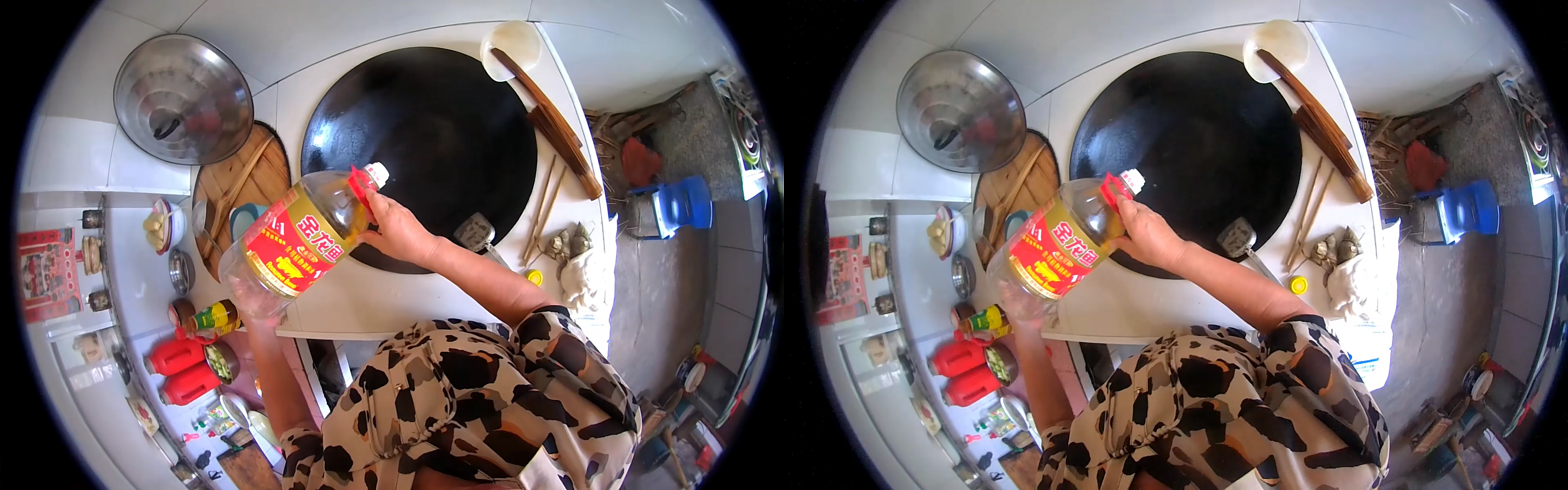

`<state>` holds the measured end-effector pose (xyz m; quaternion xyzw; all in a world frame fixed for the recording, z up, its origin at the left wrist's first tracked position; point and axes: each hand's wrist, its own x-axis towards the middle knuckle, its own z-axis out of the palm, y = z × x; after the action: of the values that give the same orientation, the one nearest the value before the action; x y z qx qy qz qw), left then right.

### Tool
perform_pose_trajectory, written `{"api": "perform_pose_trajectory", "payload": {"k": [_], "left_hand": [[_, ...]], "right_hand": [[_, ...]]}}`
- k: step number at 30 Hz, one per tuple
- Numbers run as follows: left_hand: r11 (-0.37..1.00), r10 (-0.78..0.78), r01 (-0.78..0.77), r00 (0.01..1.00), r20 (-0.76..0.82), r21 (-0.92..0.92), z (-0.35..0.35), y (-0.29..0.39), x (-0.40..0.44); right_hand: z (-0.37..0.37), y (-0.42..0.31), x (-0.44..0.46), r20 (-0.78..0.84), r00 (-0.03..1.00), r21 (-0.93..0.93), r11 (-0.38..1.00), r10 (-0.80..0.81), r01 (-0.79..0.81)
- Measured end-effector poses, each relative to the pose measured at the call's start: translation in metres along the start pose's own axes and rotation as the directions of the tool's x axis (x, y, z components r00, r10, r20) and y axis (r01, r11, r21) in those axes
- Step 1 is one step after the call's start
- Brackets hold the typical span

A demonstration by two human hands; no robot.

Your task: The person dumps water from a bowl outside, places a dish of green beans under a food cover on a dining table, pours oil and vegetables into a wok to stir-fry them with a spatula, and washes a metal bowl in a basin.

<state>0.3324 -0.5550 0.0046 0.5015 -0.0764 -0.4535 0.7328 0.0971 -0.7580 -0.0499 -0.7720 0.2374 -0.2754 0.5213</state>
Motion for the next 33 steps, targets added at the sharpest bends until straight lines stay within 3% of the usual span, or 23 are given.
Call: {"api": "perform_pose_trajectory", "payload": {"k": [7,10,16,22,25,28,30,33], "left_hand": [[1.0,-0.018,0.017,1.0,0.011,0.012,0.002,0.005,0.004],[0.997,-0.046,0.047,0.999,0.02,-0.066,-0.001,0.005,0.002],[1.0,-0.024,0.024,0.999,0.035,-0.007,0.014,0.007,-0.002],[1.0,-0.014,0.014,0.988,0.155,-0.001,0.023,0.009,-0.004],[0.998,0.051,-0.053,0.997,0.06,0.036,0.028,0.007,-0.007],[0.95,0.218,-0.253,0.958,0.188,0.185,0.012,-0.004,-0.01],[0.933,0.232,-0.281,0.948,0.219,0.225,-0.025,-0.014,-0.008],[0.894,0.246,-0.303,0.948,0.204,0.33,-0.019,-0.024,-0.019]], "right_hand": [[-0.002,-0.001,-0.001,-0.008,1.0,0.002,1.0,0.001,-0.001],[-0.002,0.0,-0.002,-0.017,1.0,-0.013,1.0,-0.008,0.007],[-0.002,0.001,-0.001,-0.012,1.0,-0.017,1.0,-0.005,0.005],[-0.004,0.0,-0.002,-0.011,1.0,-0.011,1.0,-0.004,0.004],[-0.003,-0.001,-0.002,-0.008,1.0,-0.044,0.999,-0.03,0.029],[-0.003,-0.002,-0.002,0.014,0.999,-0.078,0.996,-0.041,0.042],[-0.003,-0.004,-0.002,0.038,0.999,-0.094,0.995,-0.037,0.041],[-0.001,-0.007,-0.001,0.048,0.997,-0.115,0.991,-0.06,0.065]]}}
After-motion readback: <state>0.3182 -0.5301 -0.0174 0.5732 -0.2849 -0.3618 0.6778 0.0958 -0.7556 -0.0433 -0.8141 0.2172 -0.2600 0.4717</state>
